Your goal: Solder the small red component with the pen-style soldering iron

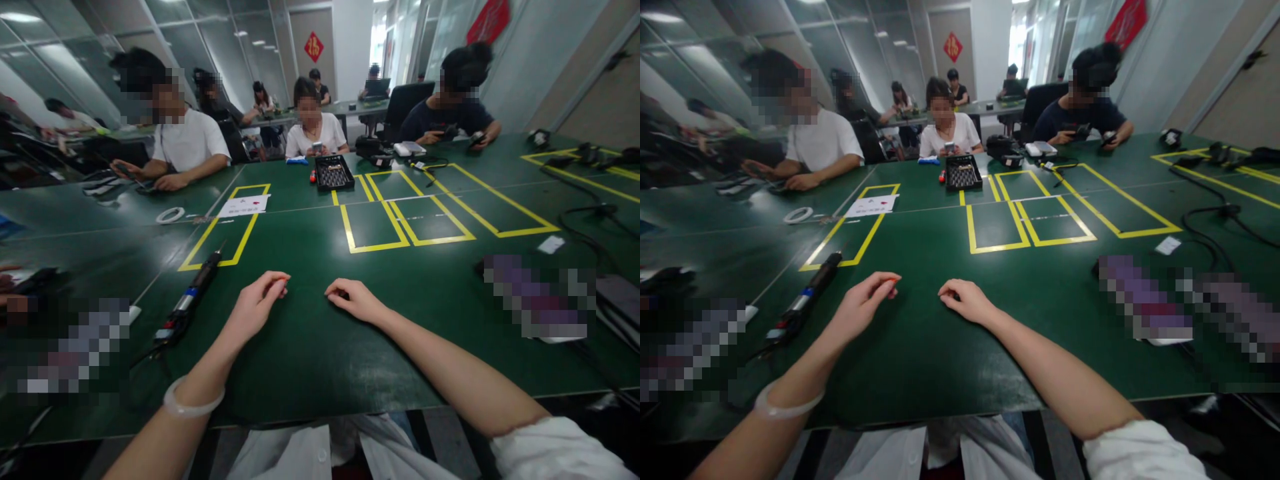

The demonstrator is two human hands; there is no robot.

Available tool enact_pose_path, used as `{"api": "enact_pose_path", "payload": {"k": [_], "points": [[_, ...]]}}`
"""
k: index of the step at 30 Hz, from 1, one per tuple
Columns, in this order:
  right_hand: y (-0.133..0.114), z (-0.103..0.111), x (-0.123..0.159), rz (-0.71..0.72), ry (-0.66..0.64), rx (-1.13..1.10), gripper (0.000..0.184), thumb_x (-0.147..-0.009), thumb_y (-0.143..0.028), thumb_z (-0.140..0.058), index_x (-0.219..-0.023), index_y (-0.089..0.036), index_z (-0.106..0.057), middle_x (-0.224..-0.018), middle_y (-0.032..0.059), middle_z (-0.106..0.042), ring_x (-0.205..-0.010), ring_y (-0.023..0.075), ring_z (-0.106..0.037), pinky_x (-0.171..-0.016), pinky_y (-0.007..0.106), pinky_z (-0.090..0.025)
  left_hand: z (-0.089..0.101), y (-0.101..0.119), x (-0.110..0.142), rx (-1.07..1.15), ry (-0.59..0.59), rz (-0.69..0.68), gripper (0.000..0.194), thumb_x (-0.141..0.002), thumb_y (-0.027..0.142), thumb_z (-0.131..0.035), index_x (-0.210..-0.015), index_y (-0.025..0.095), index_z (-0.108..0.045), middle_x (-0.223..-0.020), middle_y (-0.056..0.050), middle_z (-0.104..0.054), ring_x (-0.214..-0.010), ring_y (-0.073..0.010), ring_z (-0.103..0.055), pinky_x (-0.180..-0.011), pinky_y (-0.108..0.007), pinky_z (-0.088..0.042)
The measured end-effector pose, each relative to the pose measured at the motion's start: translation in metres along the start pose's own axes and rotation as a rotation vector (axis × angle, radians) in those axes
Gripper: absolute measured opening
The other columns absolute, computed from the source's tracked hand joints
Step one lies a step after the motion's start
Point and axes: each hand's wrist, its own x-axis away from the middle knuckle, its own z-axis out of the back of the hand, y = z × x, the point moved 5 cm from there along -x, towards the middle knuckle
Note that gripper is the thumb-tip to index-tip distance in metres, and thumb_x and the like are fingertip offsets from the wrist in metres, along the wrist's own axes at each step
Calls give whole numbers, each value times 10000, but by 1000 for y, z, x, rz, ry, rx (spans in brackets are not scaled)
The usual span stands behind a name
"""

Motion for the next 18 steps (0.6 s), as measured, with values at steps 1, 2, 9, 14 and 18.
{"api": "enact_pose_path", "payload": {"k": [1,2,9,14,18], "points": [[1,0,0,-20,-2,-62,108,-860,-222,-577,-945,-172,-621,-824,20,-632,-725,136,-577,-688,258,-450,-13,7,-8,70,-56,-9,399,-898,467,-402,-1116,181,-575,-847,-21,-627,-784,-149,-598,-765,-280,-458],[1,-1,0,-42,-5,-133,137,-853,-251,-596,-964,-172,-606,-805,11,-622,-699,128,-568,-669,251,-447,-25,12,-15,137,-114,-10,407,-898,455,-406,-1144,173,-566,-816,-13,-608,-747,-138,-579,-742,-275,-456],[6,-8,-1,-95,-68,-516,284,-815,-386,-663,-927,-158,-535,-748,-6,-606,-648,106,-557,-631,238,-449,-81,18,-28,465,-396,72,526,-866,442,-492,-1310,161,-460,-711,26,-548,-663,-111,-508,-671,-260,-427],[3,-7,-2,-93,-51,-540,306,-818,-405,-664,-954,-172,-518,-734,-13,-611,-644,109,-570,-629,241,-462,-90,7,-25,556,-385,86,544,-852,444,-534,-1315,168,-460,-723,19,-570,-649,-102,-508,-647,-249,-407],[1,-7,-3,-99,-54,-517,297,-835,-434,-635,-918,-171,-524,-717,-8,-616,-629,111,-565,-608,237,-455,-97,0,-25,644,-371,149,489,-836,459,-559,-1217,155,-512,-722,8,-596,-626,-97,-521,-624,-243,-409]]}}
